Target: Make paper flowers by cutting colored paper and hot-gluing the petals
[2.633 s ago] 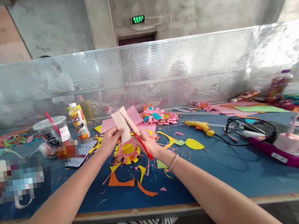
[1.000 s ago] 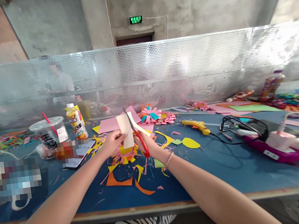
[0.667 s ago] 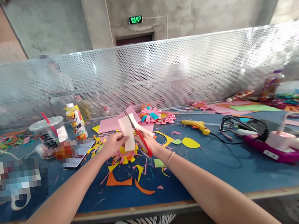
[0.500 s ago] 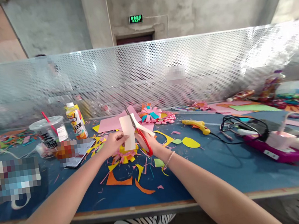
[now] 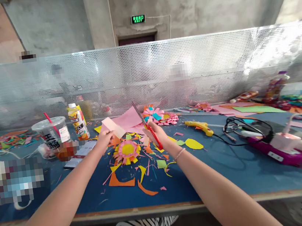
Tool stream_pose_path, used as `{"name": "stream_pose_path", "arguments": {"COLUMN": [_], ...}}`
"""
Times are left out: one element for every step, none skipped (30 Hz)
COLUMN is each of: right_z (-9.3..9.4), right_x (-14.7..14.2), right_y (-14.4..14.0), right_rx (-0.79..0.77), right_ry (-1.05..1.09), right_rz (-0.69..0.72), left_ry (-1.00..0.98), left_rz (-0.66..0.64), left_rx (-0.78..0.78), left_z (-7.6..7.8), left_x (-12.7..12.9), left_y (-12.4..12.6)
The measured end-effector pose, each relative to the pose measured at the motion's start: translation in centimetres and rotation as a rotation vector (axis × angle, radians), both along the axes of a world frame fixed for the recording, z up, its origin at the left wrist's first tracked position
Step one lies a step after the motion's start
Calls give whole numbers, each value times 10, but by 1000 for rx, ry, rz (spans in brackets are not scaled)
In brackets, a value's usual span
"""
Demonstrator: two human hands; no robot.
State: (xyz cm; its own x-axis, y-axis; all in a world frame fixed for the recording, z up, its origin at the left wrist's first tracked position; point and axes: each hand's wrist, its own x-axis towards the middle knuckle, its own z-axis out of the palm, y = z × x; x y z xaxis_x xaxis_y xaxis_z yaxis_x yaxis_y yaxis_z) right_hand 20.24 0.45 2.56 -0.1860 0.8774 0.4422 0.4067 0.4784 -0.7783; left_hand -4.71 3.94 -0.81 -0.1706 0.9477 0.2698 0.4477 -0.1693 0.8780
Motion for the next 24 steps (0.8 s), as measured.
{"name": "stream_pose_path", "arguments": {"right_z": [0, -1, -3, -5, -8, -11, -14, -17, -20, -24, -27, -29, -32, -34, -36, -38, -39, -40, -41, -41, -41, -41, -41, -40], "right_x": [5, 11, 17, 22, 26, 28, 29, 27, 24, 19, 13, 7, 1, -5, -9, -13, -15, -16, -16, -16, -16, -15, -15, -16], "right_y": [5, 11, 17, 23, 27, 31, 33, 34, 34, 34, 33, 31, 30, 29, 29, 29, 29, 30, 30, 31, 32, 33, 33, 33], "right_rx": [24, 56, 89, 119, 143, 147, 133, 105, 65, 25, -8, -28, -36, -33, -24, -11, -2, 1, -2, -10, -23, -37, -52, -65], "right_ry": [-12, -45, -99, -167, -242, -313, -373, -419, -452, -475, -493, -510, -528, -550, -576, -605, -633, -656, -673, -685, -690, -691, -689, -683], "right_rz": [-31, -78, -129, -180, -214, -234, -246, -253, -259, -265, -266, -264, -256, -249, -244, -239, -240, -244, -246, -245, -239, -232, -227, -222], "left_ry": [44, 85, 120, 160, 193, 232, 286, 355, 435, 523, 608, 678, 728, 766, 794, 811, 821, 828, 835, 845, 858, 869, 875, 872], "left_rz": [3, -1, -5, -6, -7, -4, 4, 18, 41, 72, 108, 140, 154, 146, 118, 71, 18, -27, -54, -63, -63, -61, -58, -60], "left_rx": [-32, -56, -65, -66, -61, -46, -21, 8, 36, 62, 83, 99, 111, 126, 142, 156, 166, 172, 171, 163, 152, 139, 126, 115], "left_z": [-2, -3, -4, -5, -5, -5, -4, -5, -5, -5, -6, -7, -7, -8, -9, -9, -10, -10, -11, -13, -14, -15, -17, -18], "left_x": [-4, -7, -9, -10, -11, -12, -12, -13, -12, -12, -12, -11, -10, -9, -8, -7, -5, -3, -2, 0, 1, 2, 2, 3], "left_y": [2, 3, 4, 4, 4, 3, 3, 3, 2, 2, 1, 1, 0, 0, 0, -1, -1, -1, -1, -1, -1, 0, 0, 0]}}
